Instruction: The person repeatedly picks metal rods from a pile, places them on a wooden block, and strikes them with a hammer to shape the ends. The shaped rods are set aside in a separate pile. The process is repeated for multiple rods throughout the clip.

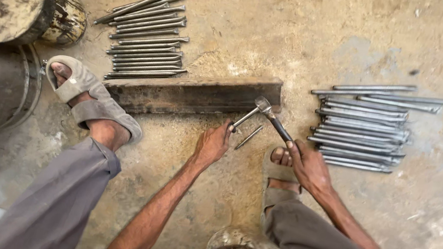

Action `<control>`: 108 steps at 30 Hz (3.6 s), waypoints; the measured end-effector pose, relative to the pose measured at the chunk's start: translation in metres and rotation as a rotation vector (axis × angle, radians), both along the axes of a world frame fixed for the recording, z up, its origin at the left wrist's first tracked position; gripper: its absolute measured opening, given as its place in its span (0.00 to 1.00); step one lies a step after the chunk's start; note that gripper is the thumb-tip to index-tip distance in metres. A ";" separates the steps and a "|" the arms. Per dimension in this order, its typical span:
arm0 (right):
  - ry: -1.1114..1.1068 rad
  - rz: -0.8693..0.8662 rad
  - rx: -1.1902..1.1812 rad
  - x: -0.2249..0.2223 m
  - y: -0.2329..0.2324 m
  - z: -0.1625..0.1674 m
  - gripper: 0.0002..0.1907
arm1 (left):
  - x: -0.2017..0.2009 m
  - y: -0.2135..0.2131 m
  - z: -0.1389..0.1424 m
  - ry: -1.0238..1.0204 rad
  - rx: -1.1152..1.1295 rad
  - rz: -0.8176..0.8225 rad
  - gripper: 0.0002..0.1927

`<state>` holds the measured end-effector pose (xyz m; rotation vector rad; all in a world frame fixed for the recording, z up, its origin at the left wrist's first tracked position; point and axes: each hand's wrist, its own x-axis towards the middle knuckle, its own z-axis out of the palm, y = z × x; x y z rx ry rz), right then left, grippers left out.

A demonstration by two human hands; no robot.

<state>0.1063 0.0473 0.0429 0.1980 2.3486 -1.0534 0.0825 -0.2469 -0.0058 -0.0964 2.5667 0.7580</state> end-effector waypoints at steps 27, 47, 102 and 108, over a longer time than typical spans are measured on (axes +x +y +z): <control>0.047 -0.105 -0.126 0.014 -0.005 -0.023 0.29 | 0.003 -0.004 -0.010 0.041 0.011 -0.065 0.16; 0.098 -0.006 -0.019 0.021 0.004 -0.036 0.26 | 0.005 -0.001 0.006 -0.134 -0.012 -0.112 0.26; -0.062 -0.394 0.151 0.042 0.034 -0.038 0.23 | -0.010 0.041 0.082 -0.760 1.334 0.078 0.24; 0.088 -0.281 0.276 0.045 0.044 -0.043 0.23 | -0.017 0.068 0.076 -0.547 1.101 -0.032 0.24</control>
